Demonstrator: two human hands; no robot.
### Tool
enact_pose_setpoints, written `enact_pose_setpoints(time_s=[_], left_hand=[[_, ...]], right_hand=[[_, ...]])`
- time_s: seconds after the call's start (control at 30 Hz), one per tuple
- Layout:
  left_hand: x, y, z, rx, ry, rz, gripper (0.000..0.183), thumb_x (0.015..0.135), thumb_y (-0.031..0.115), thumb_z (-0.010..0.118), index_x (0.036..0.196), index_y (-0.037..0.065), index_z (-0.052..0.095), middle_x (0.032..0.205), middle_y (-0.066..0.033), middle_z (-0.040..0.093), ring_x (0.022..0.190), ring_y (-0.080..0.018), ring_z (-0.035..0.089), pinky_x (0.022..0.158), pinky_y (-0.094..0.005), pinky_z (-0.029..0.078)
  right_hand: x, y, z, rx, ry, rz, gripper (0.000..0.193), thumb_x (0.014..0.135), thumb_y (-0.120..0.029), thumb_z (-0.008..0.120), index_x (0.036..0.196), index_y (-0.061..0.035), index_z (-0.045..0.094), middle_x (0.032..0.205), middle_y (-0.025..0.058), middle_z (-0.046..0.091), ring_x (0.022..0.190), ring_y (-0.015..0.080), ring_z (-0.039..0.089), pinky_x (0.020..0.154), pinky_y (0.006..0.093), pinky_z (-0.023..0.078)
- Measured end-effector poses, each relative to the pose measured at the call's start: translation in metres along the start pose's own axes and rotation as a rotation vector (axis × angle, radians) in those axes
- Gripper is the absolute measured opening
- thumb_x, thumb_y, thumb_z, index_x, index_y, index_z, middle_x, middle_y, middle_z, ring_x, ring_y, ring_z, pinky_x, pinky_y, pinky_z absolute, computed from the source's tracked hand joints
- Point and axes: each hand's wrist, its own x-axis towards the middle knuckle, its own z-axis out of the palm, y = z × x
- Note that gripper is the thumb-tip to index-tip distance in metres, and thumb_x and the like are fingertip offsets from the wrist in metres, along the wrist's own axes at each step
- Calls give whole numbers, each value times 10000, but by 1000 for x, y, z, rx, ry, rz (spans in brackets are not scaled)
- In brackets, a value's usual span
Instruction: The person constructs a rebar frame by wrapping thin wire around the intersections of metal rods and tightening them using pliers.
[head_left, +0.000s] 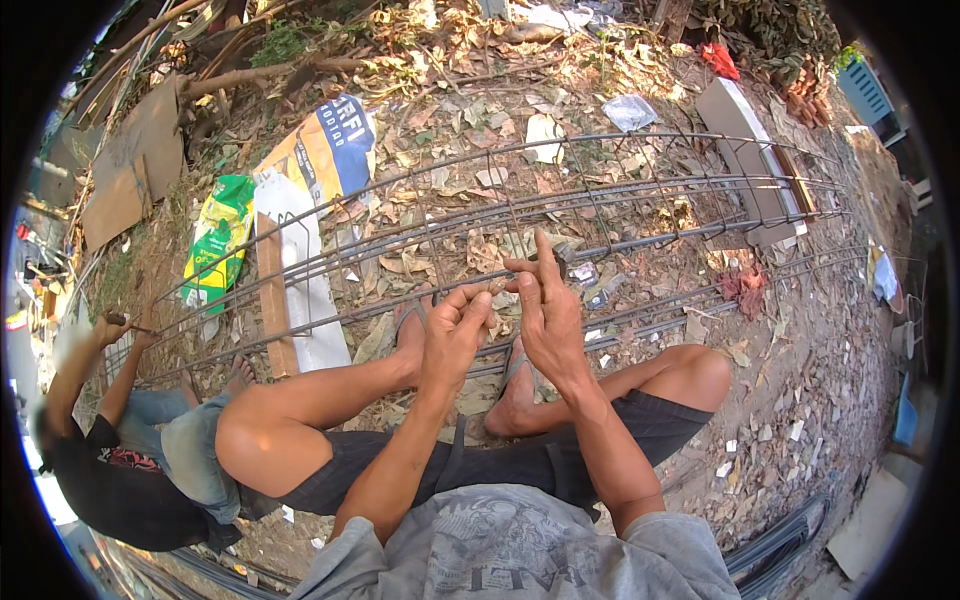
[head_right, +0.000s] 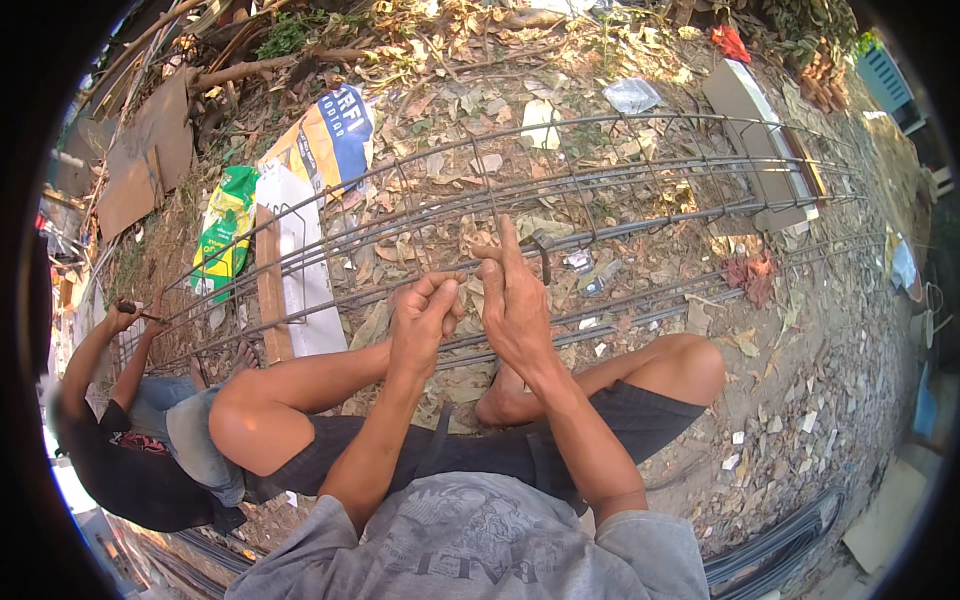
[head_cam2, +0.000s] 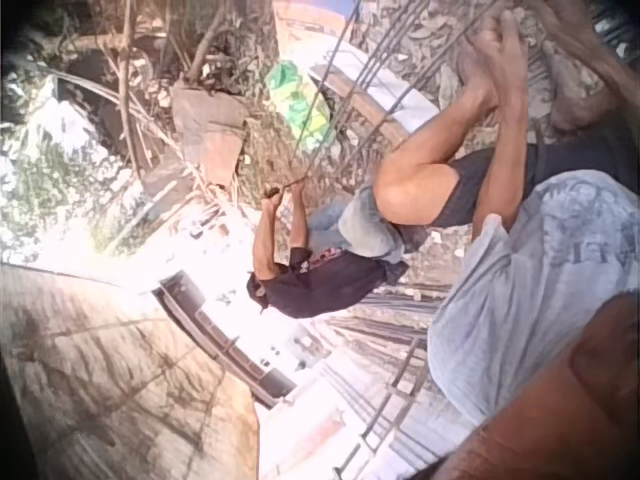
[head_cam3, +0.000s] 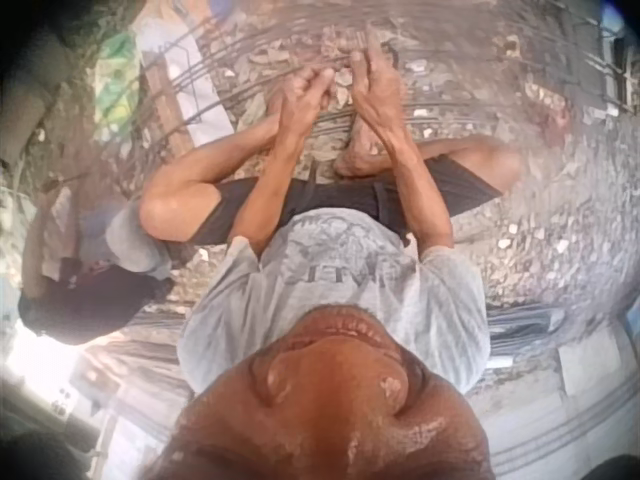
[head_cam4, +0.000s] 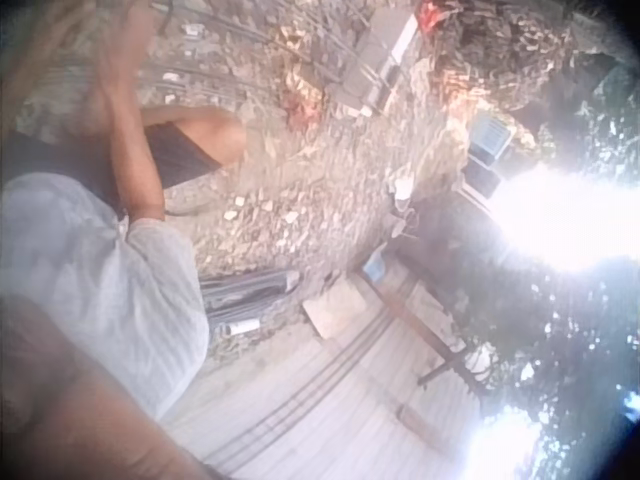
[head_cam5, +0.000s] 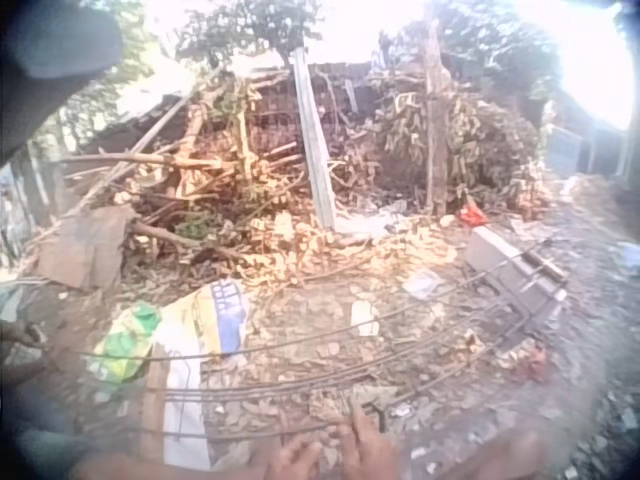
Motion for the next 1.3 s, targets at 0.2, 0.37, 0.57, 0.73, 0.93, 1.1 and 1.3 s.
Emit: enact_pose_setpoints(time_s=[0.2, 0.37, 0.57, 0.73, 0.93, 1.1, 1.3], left_hand=[[-9, -5, 3, 51, -156, -63, 294, 1057, 149, 589, 1310, 21, 664, 749, 11, 602, 579, -41, 484, 515, -202, 371], [-11, -7, -6, 45, -248, -100, 345, 1056, 136, 581, 1375, 19, 638, 755, 1, 611, 594, -55, 506, 536, -211, 398], [-14, -14, -7, 17, -296, -149, 354, 1057, 122, 569, 1387, 5, 626, 794, -1, 625, 689, -82, 577, 615, -228, 467], [-17, -17, -4, -17, -221, -144, 349, 1063, 117, 564, 1383, -9, 625, 801, 18, 619, 703, -66, 565, 640, -242, 480], [-17, -9, 0, 142, -231, -61, 320, 1083, 187, 569, 1342, 22, 655, 770, 30, 604, 677, -40, 528, 610, -211, 450], [-22, -7, 1, 195, -267, 16, 325, 1083, 190, 569, 1353, 28, 651, 765, 37, 599, 648, -38, 513, 578, -205, 431], [-25, 1, 6, -150, -367, -154, 332, 1078, 190, 578, 1370, 44, 635, 709, 62, 536, 574, -4, 416, 507, -185, 314]], right_hand=[[1, -3, -2, 370, -69, 214, 535, 1105, -170, 508, 1594, -15, 356, 1126, 155, 742, 935, 168, 720, 807, 290, 569], [-1, 5, -12, 423, -215, 207, 485, 1096, -148, 520, 1556, -18, 436, 1111, 165, 740, 936, 182, 729, 823, 315, 570], [-9, 3, -11, 462, -153, 343, 385, 1088, -157, 533, 1436, 5, 562, 1085, 157, 750, 941, 171, 725, 823, 317, 570], [-15, 2, -6, 351, -204, 261, 352, 1075, -129, 527, 1396, 5, 584, 1001, 157, 760, 927, 153, 723, 755, 301, 572], [-14, 10, -3, 388, -146, 281, 312, 1092, -155, 519, 1338, -3, 636, 1049, 173, 756, 940, 162, 731, 783, 309, 568], [-14, 13, -16, 911, -214, 506, 391, 1035, -142, 649, 1383, 31, 600, 1061, 139, 763, 954, 161, 735, 852, 307, 577], [-18, 22, -15, 1204, -178, 480, 509, 997, -111, 698, 1457, 19, 524, 1021, 101, 769, 957, 157, 735, 871, 299, 579]])
